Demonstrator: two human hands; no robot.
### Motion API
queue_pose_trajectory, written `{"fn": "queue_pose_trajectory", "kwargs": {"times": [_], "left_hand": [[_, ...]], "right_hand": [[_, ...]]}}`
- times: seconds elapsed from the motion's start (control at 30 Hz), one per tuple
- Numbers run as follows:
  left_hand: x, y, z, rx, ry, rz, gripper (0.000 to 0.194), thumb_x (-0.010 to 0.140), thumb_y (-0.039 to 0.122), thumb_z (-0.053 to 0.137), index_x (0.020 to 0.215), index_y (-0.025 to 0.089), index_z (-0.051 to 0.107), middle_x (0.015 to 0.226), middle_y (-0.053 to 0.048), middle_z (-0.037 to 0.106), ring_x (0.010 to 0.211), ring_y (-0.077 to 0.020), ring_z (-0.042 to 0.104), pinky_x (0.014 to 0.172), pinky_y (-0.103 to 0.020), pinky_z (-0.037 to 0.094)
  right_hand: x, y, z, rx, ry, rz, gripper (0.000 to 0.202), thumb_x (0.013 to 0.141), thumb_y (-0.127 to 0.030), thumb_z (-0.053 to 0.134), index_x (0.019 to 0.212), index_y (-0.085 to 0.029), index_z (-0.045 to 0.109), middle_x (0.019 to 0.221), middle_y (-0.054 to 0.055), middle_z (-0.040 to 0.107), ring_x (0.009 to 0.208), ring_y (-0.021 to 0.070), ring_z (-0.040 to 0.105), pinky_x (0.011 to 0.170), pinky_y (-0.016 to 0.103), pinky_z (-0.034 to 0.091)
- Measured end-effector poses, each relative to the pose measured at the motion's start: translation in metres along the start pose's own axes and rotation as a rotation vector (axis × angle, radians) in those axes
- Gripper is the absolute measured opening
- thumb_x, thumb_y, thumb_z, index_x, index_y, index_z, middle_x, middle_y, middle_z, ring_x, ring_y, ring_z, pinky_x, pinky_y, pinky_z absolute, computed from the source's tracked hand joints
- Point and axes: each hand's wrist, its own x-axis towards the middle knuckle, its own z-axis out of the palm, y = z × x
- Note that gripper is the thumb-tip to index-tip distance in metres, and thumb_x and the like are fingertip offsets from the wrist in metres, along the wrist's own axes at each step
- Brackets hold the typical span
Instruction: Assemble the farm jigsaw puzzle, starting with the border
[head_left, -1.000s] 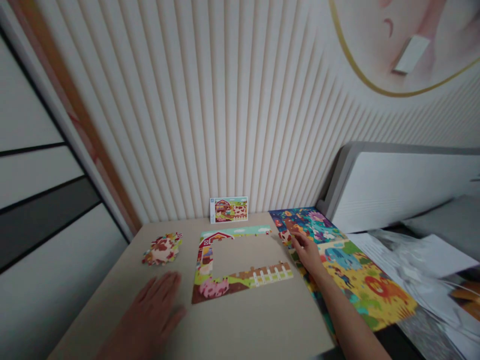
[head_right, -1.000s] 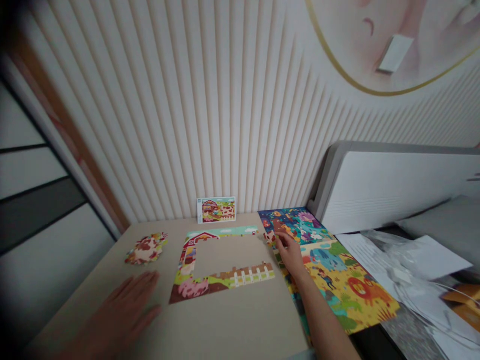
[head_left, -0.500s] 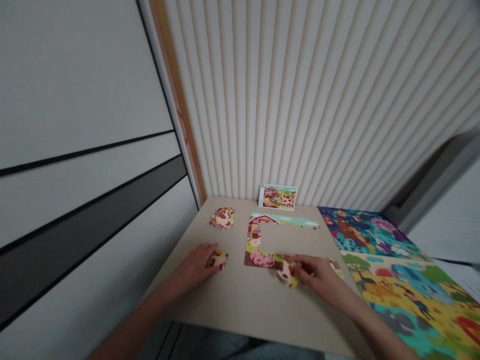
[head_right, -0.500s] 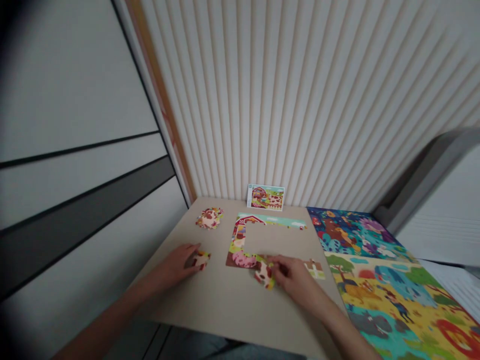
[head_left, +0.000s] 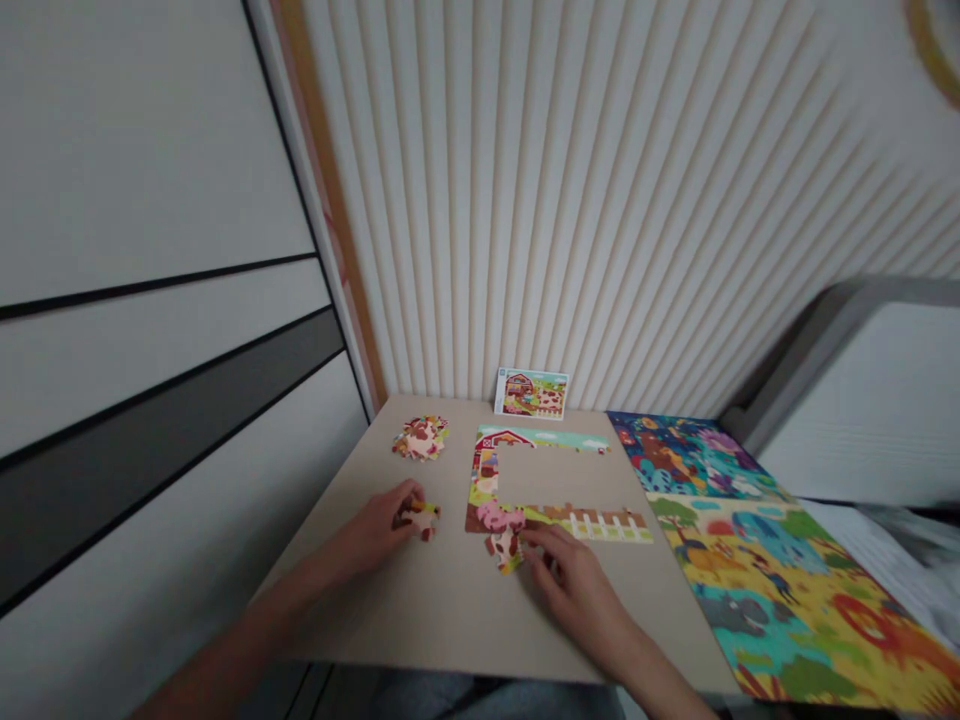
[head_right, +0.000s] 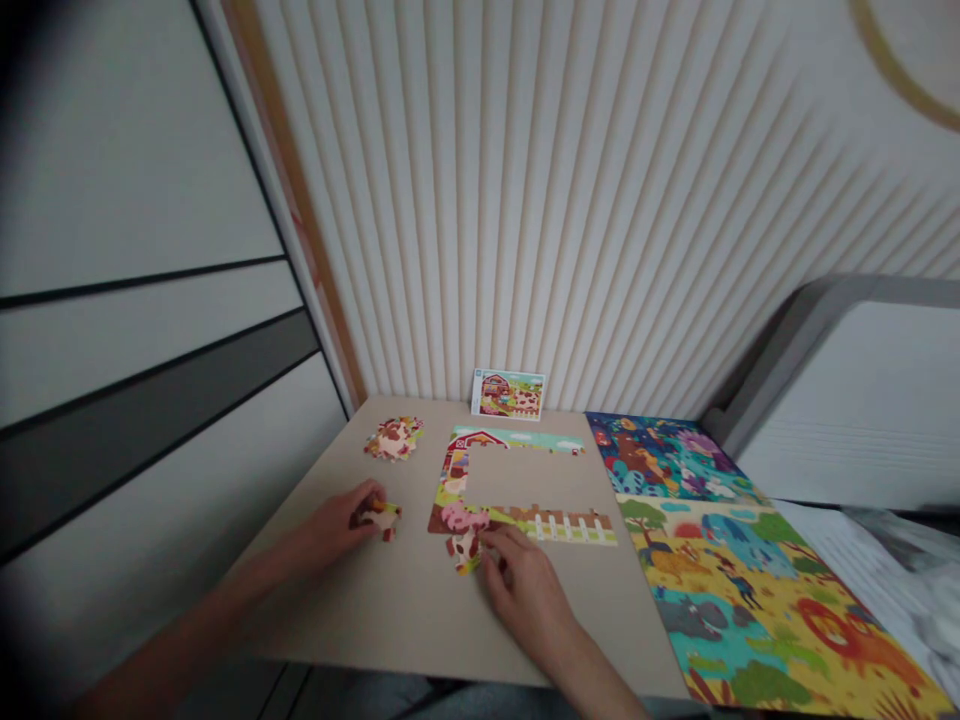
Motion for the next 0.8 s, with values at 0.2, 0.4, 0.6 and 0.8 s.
{"fn": "queue_pose_trajectory", "kwargs": {"times": [0.2,0.4,0.6,0.8], "left_hand": [[0.031,0.084,0.032,-0.193,-0.115,0.282,0.038,0.092,0.038,0.056,0.127,0.025,0.059,0.110,-0.004,0.071,0.093,-0.0195,0.067,0.082,-0.030,0.052],[0.093,0.102,0.078,-0.327,0.173,0.380,0.044,0.093,0.035,0.057,0.134,0.020,0.052,0.118,-0.010,0.067,0.099,-0.0197,0.067,0.087,-0.033,0.053],[0.093,0.075,0.080,0.201,0.028,0.485,0.025,0.089,0.044,0.062,0.099,0.022,0.068,0.091,-0.006,0.066,0.092,-0.0235,0.062,0.088,-0.036,0.045],[0.068,0.074,0.062,0.397,-0.266,0.452,0.061,0.059,0.055,0.086,0.110,0.029,0.067,0.101,-0.002,0.063,0.101,-0.0270,0.057,0.083,-0.031,0.040]], "right_hand": [[0.021,-0.017,-0.001,0.091,0.097,-0.003,0.034,0.097,-0.038,0.056,0.128,-0.028,0.066,0.105,0.006,0.072,0.089,0.0212,0.064,0.082,0.033,0.051],[0.050,0.010,-0.026,0.424,0.278,0.153,0.039,0.092,-0.053,0.060,0.112,-0.021,0.067,0.083,0.004,0.072,0.069,0.0182,0.064,0.065,0.029,0.052],[0.059,0.055,-0.071,0.462,0.358,0.167,0.042,0.087,-0.050,0.067,0.116,-0.020,0.059,0.082,0.005,0.076,0.073,0.0195,0.070,0.070,0.031,0.054],[0.069,0.110,-0.110,0.260,0.453,0.180,0.041,0.083,-0.052,0.069,0.103,-0.017,0.065,0.083,0.008,0.076,0.072,0.0202,0.069,0.070,0.031,0.053]]}}
